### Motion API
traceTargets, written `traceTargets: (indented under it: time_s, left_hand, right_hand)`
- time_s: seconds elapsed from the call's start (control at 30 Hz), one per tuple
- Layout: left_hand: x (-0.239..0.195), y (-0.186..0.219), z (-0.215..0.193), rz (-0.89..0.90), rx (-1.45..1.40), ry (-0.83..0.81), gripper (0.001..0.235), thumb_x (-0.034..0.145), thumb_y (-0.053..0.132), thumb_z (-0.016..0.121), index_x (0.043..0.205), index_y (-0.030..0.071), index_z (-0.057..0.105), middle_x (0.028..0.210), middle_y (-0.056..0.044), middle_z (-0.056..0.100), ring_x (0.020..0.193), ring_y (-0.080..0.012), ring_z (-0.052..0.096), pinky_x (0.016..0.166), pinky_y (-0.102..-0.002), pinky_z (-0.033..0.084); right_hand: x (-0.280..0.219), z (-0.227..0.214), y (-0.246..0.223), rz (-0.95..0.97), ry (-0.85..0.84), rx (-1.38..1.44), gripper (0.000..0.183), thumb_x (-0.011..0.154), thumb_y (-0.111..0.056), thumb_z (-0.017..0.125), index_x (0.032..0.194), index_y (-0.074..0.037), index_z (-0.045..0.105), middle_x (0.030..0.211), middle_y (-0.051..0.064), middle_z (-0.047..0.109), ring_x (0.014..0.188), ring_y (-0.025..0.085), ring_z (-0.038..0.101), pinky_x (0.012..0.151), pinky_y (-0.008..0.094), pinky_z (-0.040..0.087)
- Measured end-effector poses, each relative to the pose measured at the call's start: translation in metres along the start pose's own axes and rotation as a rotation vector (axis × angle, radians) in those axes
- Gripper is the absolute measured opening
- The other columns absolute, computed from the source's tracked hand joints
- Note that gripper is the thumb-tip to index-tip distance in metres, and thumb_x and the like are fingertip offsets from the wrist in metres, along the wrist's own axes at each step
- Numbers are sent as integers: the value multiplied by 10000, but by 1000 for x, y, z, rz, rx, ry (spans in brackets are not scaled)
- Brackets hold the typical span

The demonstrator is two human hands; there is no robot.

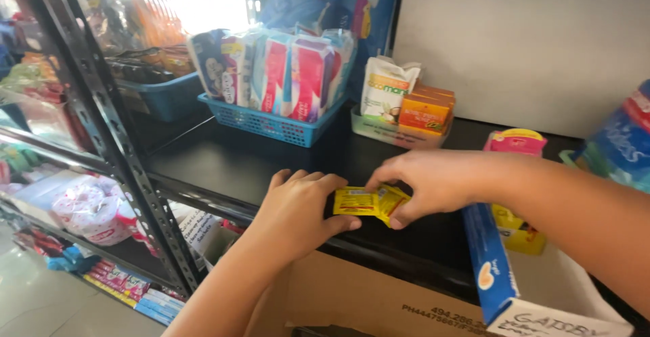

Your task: Organizing and stocking small sachets and packets into display boxes on a pharmacy shelf.

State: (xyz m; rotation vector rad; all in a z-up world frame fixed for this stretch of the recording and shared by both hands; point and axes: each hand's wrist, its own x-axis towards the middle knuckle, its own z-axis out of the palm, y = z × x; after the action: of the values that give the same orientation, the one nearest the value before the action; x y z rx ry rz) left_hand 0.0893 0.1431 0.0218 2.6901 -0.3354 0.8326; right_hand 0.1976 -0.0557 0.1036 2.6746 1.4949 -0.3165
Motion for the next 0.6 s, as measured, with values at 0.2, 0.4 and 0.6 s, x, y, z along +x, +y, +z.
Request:
traceTargets:
  time_s: [0.2,0.4,0.6]
  left_hand:
    - [1,0,4,-33,7,12,483,735,397,840,1110,122,709,932,-93,750,997,-301,658,1047,-532,372]
    - [1,-2,5,-4,-55,71,464,710,364,855,1063,113,690,932,-40,759,976,-302,649,1049,-553,339]
    - [0,3,14,41,-40,193,323,732,280,823,995,131,710,880,-42,706,942,-301,638,995,-542,353]
  right_hand:
    - [7,-3,-12,91,5,2,701,698,-558,854,1264,-187,672,1150,63,728,1114,218,674,937,356,524]
    - [8,-7,-36,114,25,-230,497,759,-483,782,1153,-185,725,1013,79,750,1029,267,696,891,424,524]
    - [9,7,-7,-213,313,-453,216,809,-259,712,979,-138,763,898,75,734,901,317,693,817,435,546]
